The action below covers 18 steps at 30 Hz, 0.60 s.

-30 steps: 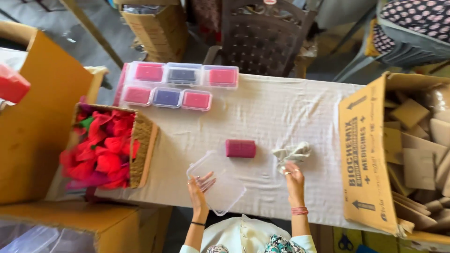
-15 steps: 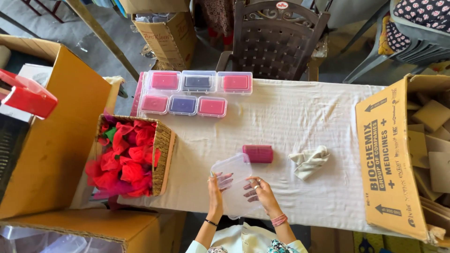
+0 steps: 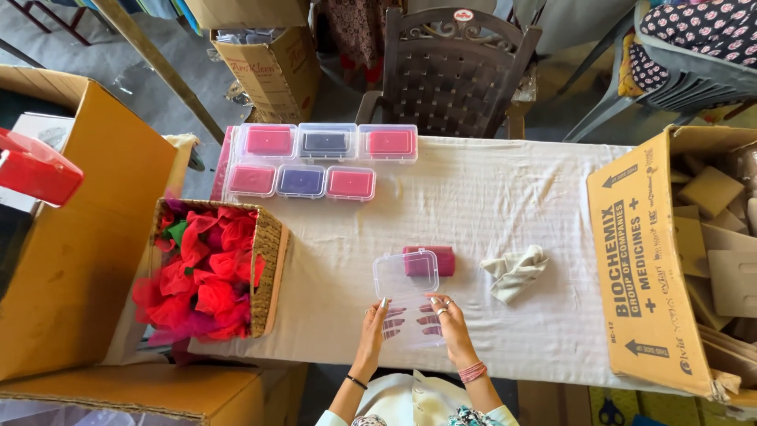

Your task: The person sits at a table, opens a small plastic storage box, and wipes a pink bar with a cloth before placing it inside. They then take cardboard pieces one at a time from a large cardboard box and wipe each piece with the cloth, setting the wiped pieces on the table.

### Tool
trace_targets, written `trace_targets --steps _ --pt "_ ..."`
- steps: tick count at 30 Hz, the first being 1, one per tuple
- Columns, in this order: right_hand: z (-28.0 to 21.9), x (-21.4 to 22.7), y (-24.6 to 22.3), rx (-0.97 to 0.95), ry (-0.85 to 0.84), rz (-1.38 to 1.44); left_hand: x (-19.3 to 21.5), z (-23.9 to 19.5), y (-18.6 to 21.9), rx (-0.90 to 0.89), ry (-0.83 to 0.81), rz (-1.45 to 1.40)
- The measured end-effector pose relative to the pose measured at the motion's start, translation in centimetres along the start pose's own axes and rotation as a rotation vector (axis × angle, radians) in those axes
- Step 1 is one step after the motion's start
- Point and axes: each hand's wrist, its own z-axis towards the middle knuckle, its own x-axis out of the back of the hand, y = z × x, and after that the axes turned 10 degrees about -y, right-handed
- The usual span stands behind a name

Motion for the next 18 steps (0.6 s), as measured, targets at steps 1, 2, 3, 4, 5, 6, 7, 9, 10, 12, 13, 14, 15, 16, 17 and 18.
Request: trace_targets --steps 1,2,3,4,5,6,7,9,10,12,13,14,15,16,17,18 --pt "0.0 0.4 0.1 0.001 0.0 -0.003 -0.3 0.2 -0.4 -0.002 -0.001 -0.003" --pt "0.1 0.6 0.2 0.0 -0.012 -0.001 -0.4 0.5 -0.6 0.0 -0.004 -0.013" --pt "0.3 0.9 0.3 -0.001 -0.024 0.001 -0.6 0.8 -0.8 0.002 -0.007 -0.023" --pt "-0.1 1.1 0.6 -0.006 -0.023 0.005 -0.8 0.3 -1.1 0.007 -0.005 -0.022" --pt "-0.4 1.3 0.8 -0.023 -0.019 0.007 -1.1 -0.3 -1.3 0.024 -0.001 -0.018" --pt "-0.3 1.5 0.6 -0.029 -0.017 0.008 -1.4 -0.3 -1.0 0.032 -0.003 -0.012" --pt "-0.4 1.5 0.4 -0.024 -0.016 0.011 -1.3 -0.2 -1.3 0.03 -0.006 -0.007" --pt "-0.4 1.8 -0.1 -0.009 -0.007 0.014 -1.1 0.4 -2.1 0.027 -0.011 -0.011" --pt "-0.6 2.0 -0.1 -0.008 -0.005 0.013 -1.2 0.5 -2.3 0.027 -0.014 -0.012" --pt "-0.8 2.4 0.0 0.009 -0.004 0.016 -1.2 0.7 -2.7 0.035 -0.029 -0.025" --pt "-0.9 2.5 -0.1 0.009 -0.003 0.017 -1.5 0.6 -2.6 0.036 -0.03 -0.025" --pt "-1.1 2.6 -0.1 0.008 -0.006 0.011 -1.8 0.5 -2.5 0.04 -0.05 -0.026" --pt "-1.2 2.8 -0.2 0.007 -0.009 0.006 -2.1 0.3 -2.3 0.044 -0.07 -0.027" --pt "-1.3 3.0 -0.1 0.007 -0.009 0.007 -2.3 0.3 -2.5 0.044 -0.069 -0.026" --pt "-1.4 3.1 0.0 0.007 -0.012 0.002 -2.5 0.3 -2.7 0.058 -0.075 -0.022" --pt "-1.3 3.3 -0.1 0.011 -0.016 -0.006 -2.8 0.5 -2.7 0.066 -0.082 -0.018"
